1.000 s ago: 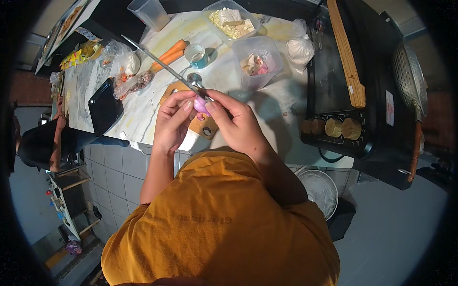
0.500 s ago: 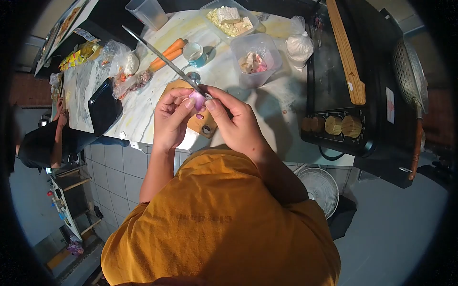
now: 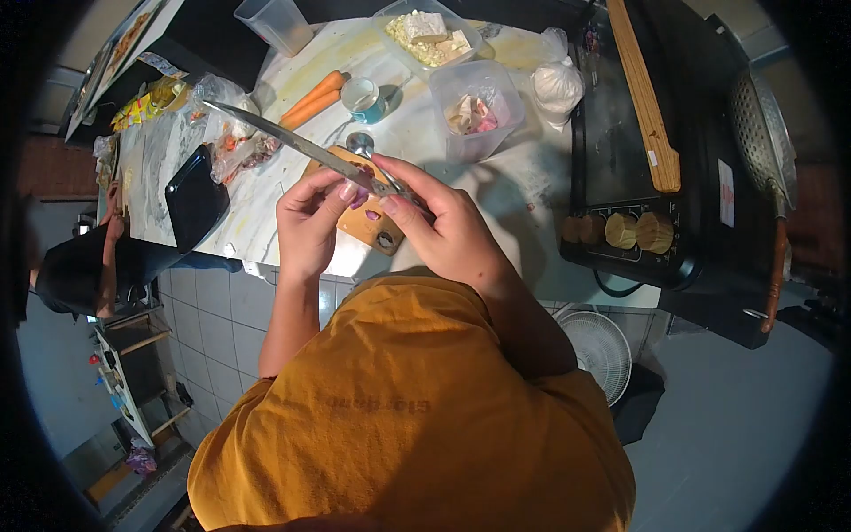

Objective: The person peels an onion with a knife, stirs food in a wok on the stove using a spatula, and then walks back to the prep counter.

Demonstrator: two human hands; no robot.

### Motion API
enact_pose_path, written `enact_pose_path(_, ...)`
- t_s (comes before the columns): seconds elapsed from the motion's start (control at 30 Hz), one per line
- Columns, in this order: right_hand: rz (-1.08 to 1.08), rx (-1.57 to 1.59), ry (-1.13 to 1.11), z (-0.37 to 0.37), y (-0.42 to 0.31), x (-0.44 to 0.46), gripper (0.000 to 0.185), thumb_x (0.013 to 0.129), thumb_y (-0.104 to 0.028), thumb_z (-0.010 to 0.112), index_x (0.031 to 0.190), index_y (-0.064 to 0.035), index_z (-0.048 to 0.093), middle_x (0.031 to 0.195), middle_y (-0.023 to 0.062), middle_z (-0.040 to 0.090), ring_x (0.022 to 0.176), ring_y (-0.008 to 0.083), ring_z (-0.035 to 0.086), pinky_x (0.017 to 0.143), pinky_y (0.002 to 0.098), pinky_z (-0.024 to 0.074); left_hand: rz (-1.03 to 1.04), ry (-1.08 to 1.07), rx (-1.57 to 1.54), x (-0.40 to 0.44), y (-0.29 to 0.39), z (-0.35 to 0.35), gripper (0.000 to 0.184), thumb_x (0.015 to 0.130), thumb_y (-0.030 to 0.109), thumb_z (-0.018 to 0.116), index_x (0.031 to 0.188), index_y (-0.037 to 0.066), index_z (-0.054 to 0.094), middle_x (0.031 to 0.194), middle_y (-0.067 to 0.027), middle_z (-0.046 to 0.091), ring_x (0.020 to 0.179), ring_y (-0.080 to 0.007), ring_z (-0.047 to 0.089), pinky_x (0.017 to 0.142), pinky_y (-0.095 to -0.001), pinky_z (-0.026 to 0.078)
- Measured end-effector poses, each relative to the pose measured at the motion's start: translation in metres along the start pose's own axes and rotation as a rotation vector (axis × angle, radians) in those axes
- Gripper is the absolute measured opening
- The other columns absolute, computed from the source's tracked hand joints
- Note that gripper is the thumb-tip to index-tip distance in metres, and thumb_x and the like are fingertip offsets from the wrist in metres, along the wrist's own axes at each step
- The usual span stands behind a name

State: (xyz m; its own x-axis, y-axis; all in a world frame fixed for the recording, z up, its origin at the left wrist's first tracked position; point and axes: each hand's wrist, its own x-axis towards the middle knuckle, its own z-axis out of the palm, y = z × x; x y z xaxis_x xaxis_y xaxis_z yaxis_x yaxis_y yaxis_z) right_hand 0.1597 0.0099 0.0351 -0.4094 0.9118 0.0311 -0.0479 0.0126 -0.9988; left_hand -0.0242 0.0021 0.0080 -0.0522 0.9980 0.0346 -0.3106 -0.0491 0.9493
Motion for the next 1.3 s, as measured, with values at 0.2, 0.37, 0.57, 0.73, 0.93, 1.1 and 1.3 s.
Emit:
enact_pose_path(0.2, -0.117, -0.119, 0.008, -0.001, 0.011, 0.002, 0.034, 0.093, -0.009, 0.054, 0.126, -0.0006, 0.053, 0.114, 0.0141, 0.064, 0.098, 0.0117, 0.061, 0.084, 0.0257, 0.0472, -0.016, -0.014, 0.002, 0.0, -0.002, -0.005, 0.02, 0.084, 0.0, 0.066, 0.103, -0.003, 0.064, 0.096, -0.0088, 0.068, 0.084, -0.0138, 0.065, 0.069, -0.0231, 0.053)
enact_pose_path(0.37, -0.087, -0.116, 0.039, 0.0, 0.007, 0.003, 0.031, 0.092, -0.008, 0.056, 0.122, -0.0001, 0.057, 0.11, 0.0162, 0.066, 0.098, 0.0135, 0.063, 0.082, 0.0258, 0.0484, -0.021, -0.009, 0.013, 0.0, -0.003, -0.004, 0.02, 0.084, 0.0, 0.066, 0.103, -0.003, 0.064, 0.095, -0.0084, 0.068, 0.082, -0.013, 0.064, 0.07, -0.0229, 0.052)
enact_pose_path(0.57, 0.006, -0.078, 0.078, -0.001, 0.012, 0.0, 0.031, 0.095, -0.015, 0.054, 0.122, 0.0002, 0.057, 0.093, 0.0073, 0.067, 0.082, 0.0079, 0.059, 0.073, 0.0213, 0.0462, -0.106, -0.025, -0.016, 0.002, -0.002, -0.005, 0.021, 0.086, 0.004, 0.064, 0.107, -0.003, 0.064, 0.099, -0.0102, 0.068, 0.082, -0.0127, 0.064, 0.069, -0.0226, 0.051)
enact_pose_path(0.73, 0.094, 0.188, 0.079, -0.003, 0.015, 0.002, 0.034, 0.098, -0.02, 0.05, 0.125, 0.0, 0.055, 0.076, -0.006, 0.051, 0.065, 0.0021, 0.041, 0.058, 0.0182, 0.0354, -0.125, -0.089, -0.145, 0.001, -0.006, -0.004, 0.024, 0.087, 0.006, 0.064, 0.109, -0.002, 0.063, 0.102, -0.0107, 0.067, 0.084, -0.0128, 0.063, 0.07, -0.0227, 0.049)
enact_pose_path(0.93, 0.087, 0.083, 0.25, -0.019, 0.021, 0.005, 0.035, 0.098, -0.021, 0.049, 0.126, 0.0003, 0.054, 0.075, -0.0047, 0.051, 0.064, 0.0026, 0.04, 0.058, 0.0183, 0.0362, -0.132, -0.131, -0.205, 0.002, -0.011, -0.009, 0.029, 0.089, 0.007, 0.061, 0.116, -0.002, 0.059, 0.104, -0.0107, 0.066, 0.087, -0.0149, 0.063, 0.077, -0.0249, 0.05)
enact_pose_path(1.1, 0.01, -0.397, 0.485, -0.059, 0.024, 0.025, 0.037, 0.099, -0.024, 0.043, 0.129, -0.0023, 0.051, 0.089, 0.0088, 0.066, 0.076, 0.0158, 0.062, 0.069, 0.0317, 0.0473, -0.129, -0.148, -0.294, 0.004, -0.006, -0.002, 0.032, 0.093, 0.007, 0.055, 0.124, -0.002, 0.053, 0.103, -0.0115, 0.064, 0.088, -0.0166, 0.063, 0.077, -0.0255, 0.05)
enact_pose_path(1.3, 0.196, -0.551, 0.482, -0.073, 0.011, 0.03, 0.039, 0.1, -0.03, 0.038, 0.131, -0.0095, 0.049, 0.099, 0.0183, 0.065, 0.093, 0.0308, 0.064, 0.081, 0.0341, 0.0477, -0.235, -0.119, -0.306, 0.007, -0.003, -0.006, 0.033, 0.094, 0.007, 0.051, 0.125, -0.004, 0.05, 0.104, -0.0123, 0.062, 0.091, -0.0186, 0.063, 0.083, -0.0286, 0.051)
